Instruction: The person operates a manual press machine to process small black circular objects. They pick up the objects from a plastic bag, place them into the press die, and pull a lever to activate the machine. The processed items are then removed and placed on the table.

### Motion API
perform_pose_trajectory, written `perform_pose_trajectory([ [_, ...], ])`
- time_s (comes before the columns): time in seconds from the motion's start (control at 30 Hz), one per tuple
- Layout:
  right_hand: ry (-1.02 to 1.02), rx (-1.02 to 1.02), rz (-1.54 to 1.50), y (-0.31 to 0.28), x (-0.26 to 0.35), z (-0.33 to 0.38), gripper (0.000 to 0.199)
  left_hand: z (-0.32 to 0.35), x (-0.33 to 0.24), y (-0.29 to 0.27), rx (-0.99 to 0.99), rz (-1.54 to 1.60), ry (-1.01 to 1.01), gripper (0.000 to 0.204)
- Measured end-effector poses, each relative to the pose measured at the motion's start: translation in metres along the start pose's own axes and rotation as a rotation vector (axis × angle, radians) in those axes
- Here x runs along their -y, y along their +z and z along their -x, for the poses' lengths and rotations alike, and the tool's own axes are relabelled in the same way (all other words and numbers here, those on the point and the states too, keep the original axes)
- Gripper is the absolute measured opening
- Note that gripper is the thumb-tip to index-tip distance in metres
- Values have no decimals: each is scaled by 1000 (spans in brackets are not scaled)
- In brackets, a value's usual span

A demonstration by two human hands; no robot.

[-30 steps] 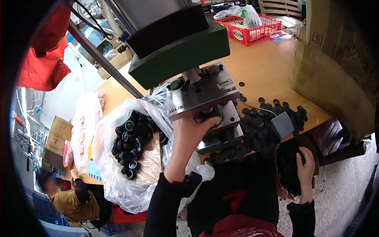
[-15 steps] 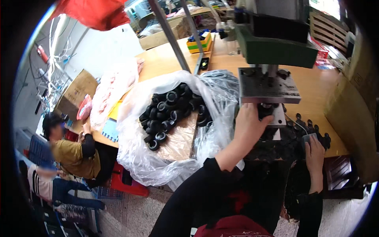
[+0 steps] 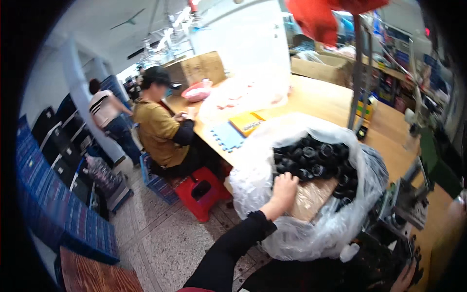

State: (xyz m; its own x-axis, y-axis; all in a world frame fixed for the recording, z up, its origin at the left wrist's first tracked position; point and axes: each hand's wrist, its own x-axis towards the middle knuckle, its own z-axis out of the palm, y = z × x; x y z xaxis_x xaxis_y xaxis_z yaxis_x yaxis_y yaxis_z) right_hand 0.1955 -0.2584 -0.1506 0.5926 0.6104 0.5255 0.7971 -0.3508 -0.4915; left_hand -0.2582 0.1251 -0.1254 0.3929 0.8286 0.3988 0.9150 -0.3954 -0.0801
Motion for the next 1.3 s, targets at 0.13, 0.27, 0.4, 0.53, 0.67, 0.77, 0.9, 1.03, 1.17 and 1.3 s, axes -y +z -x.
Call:
perform_pose_trajectory([
  [0.13,-315,-69,-72,-25,147,-30,42,-1,-4,14,-180,48,-15,16],
  [0.27,-96,-31,-157,-14,211,-51,44,-1,-47,-40,-307,823,-46,28],
  [0.4,-133,-21,-134,30,206,-82,51,10,-66,-87,347,1773,-249,31],
  [0.53,-61,-67,-198,43,201,-87,52,21,-90,-103,653,2204,-357,49],
  [0.67,25,-44,-47,35,220,-83,45,29,-102,-131,604,2032,-76,69],
  [0.77,160,110,-233,54,165,-98,57,24,-121,-144,559,1951,67,68],
  [0.9,11,26,-391,62,186,-90,52,29,-113,-142,540,1876,68,68],
  [1.03,-176,-63,-348,61,195,-97,53,34,-117,-142,579,1865,-54,63],
  [1.17,-146,-64,-258,45,192,-98,56,35,-124,-152,614,1894,-74,64],
  [1.3,-41,66,-287,45,186,-97,54,39,-118,-142,605,1895,-100,64],
])
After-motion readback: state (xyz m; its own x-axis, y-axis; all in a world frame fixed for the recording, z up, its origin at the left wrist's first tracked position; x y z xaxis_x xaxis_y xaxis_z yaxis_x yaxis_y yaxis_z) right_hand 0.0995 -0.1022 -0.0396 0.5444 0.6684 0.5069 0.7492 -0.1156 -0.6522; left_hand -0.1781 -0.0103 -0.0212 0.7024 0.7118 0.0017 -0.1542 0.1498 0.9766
